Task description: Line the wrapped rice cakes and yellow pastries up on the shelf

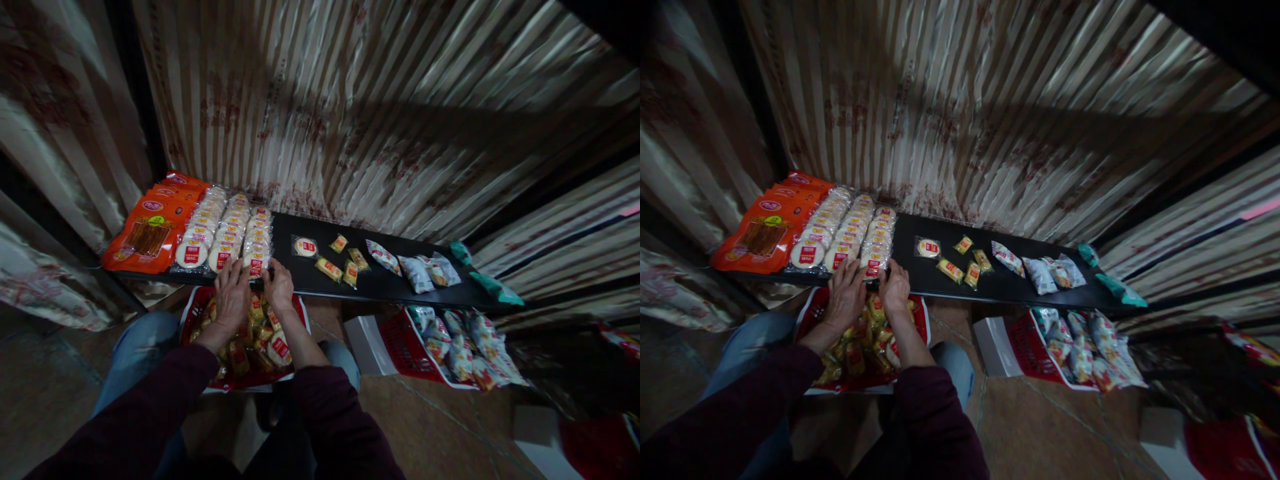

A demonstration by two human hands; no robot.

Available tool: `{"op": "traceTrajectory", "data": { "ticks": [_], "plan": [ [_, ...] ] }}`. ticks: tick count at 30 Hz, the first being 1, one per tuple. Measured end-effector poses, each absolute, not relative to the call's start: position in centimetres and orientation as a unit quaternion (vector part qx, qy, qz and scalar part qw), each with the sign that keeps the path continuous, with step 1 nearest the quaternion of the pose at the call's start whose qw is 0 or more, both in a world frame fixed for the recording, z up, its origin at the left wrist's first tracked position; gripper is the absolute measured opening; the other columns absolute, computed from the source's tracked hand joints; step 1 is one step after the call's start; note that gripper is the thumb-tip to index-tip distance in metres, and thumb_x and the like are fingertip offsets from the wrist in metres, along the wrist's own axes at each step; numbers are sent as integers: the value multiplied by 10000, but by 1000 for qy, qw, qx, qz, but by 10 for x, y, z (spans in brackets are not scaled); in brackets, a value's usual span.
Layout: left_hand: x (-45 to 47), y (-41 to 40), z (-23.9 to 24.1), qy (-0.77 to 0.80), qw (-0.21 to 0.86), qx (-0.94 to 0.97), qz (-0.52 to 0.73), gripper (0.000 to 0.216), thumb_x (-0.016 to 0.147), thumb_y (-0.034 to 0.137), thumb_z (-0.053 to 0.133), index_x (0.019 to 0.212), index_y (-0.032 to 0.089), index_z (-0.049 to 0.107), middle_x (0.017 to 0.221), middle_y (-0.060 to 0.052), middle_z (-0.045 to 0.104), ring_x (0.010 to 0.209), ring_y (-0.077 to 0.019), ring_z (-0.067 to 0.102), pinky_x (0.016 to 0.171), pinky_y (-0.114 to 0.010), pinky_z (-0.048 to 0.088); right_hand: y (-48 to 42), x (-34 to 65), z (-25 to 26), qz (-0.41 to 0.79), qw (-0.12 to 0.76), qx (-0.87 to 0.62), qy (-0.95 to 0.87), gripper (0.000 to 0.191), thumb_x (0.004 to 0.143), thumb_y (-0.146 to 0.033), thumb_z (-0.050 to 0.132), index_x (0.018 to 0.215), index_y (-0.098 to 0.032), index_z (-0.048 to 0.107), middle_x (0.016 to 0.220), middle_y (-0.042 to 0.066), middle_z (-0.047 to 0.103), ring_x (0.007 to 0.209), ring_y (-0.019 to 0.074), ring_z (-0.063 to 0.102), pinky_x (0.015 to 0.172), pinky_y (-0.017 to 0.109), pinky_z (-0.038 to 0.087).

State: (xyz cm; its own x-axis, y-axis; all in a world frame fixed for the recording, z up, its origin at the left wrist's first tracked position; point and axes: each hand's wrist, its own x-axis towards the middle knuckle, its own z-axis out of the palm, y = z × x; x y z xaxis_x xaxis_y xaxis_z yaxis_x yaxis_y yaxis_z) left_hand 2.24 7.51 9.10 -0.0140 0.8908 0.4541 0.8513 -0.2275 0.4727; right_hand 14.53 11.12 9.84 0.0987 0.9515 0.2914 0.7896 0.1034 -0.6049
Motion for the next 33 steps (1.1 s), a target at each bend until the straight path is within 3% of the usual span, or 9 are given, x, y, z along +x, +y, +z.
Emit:
{"op": "traceTrajectory", "data": {
  "ticks": [9,13,17,22,33],
  "plan": [
    [18,79,84,597,15,718,359,423,840,188,413,1243,165,538,1385,-132,473,1387,-306,220,1078,-512,236,113,146,95,109,357,-651,-661,389,861,-305,471,1205,-141,546,1129,137,624,1040,246,541,928,392,398],
    [15,81,77,586,8,723,366,433,840,193,420,1259,196,527,1396,-102,468,1393,-291,216,1098,-504,206,118,142,90,86,387,-631,-667,493,874,-315,436,1320,-105,432,1332,177,488,1259,261,403,1023,440,327],
    [15,82,77,589,7,719,368,460,841,181,411,1292,205,495,1411,-95,453,1394,-282,218,1100,-503,203,127,136,89,109,386,-617,-677,565,866,-317,447,1376,-90,360,1416,178,393,1349,267,294,1065,441,291],
    [15,83,79,609,-14,705,363,521,825,198,442,1342,138,428,1463,-151,359,1405,-303,170,1096,-517,200,133,132,93,139,388,-606,-681,528,870,-306,441,1361,-119,390,1374,147,460,1294,246,390,1066,404,322],
    [13,87,81,606,-38,713,352,533,817,224,459,1342,136,429,1462,-150,359,1404,-298,178,1110,-527,159,135,129,96,140,396,-605,-676,552,867,-293,443,1377,-94,366,1358,154,485,1263,232,440,1059,374,348]
  ]
}}
